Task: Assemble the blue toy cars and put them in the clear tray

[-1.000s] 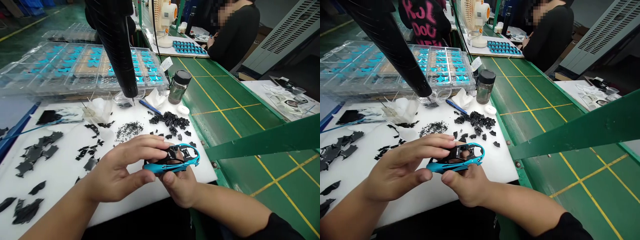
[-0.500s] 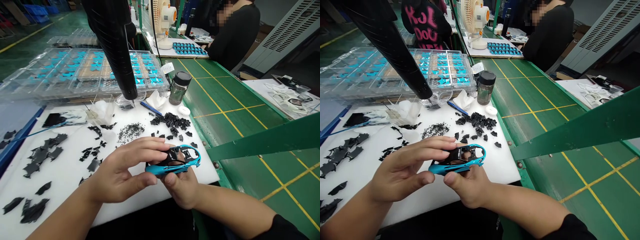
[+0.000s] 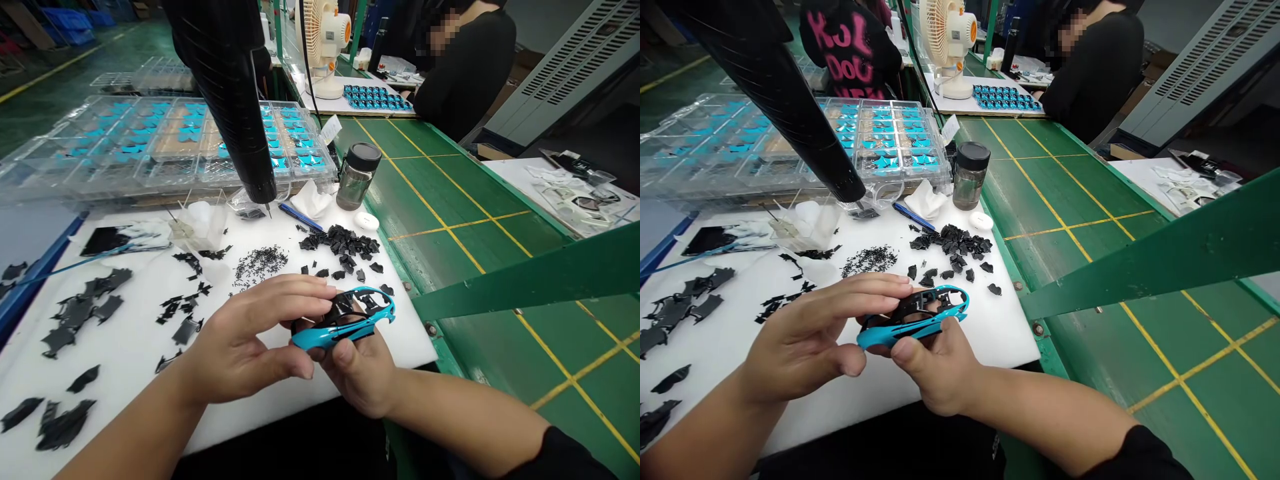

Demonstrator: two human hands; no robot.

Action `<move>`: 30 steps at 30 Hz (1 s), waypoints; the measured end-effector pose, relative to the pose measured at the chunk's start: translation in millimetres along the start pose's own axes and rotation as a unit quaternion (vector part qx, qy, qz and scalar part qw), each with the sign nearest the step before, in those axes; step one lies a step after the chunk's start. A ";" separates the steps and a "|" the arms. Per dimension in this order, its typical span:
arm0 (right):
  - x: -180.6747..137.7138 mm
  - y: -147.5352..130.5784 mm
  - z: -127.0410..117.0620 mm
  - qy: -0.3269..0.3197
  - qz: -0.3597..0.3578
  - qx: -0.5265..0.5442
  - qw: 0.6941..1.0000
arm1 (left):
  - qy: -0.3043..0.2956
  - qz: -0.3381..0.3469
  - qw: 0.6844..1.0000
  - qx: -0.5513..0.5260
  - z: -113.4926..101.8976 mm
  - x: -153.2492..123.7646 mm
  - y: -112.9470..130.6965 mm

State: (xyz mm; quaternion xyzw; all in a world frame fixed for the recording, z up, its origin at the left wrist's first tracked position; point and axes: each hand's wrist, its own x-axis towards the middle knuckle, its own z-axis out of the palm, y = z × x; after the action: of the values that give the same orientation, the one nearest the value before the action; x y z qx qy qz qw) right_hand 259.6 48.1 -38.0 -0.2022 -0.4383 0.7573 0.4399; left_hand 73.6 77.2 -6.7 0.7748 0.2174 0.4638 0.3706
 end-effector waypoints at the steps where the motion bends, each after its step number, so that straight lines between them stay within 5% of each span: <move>1: 0.0 -0.2 0.7 0.003 -0.002 0.004 1.000 | 0.000 0.001 1.000 0.002 0.0 0.1 0.0; 13: 3.7 5.9 1.1 0.031 -0.027 -0.005 0.999 | -0.006 -0.009 1.000 0.016 0.4 -1.8 -1.4; 17: 6.1 1.7 0.2 0.059 -0.025 -0.081 0.995 | -0.007 -0.033 0.999 0.015 -1.5 -4.7 -2.4; 23: 11.0 4.0 -6.7 0.073 0.012 -0.218 0.973 | -0.001 -0.166 0.986 -0.006 -4.6 -10.8 -10.0; 30: 16.3 0.6 -9.3 0.132 -0.040 -0.414 0.900 | 0.007 -0.185 0.975 -0.120 -7.4 -11.9 -16.2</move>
State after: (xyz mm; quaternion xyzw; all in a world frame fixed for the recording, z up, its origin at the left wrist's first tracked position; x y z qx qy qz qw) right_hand 257.1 66.2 -42.1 -0.4467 -0.6579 0.4552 0.4005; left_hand 61.5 82.0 -23.8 0.6679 0.3022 0.4152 0.5386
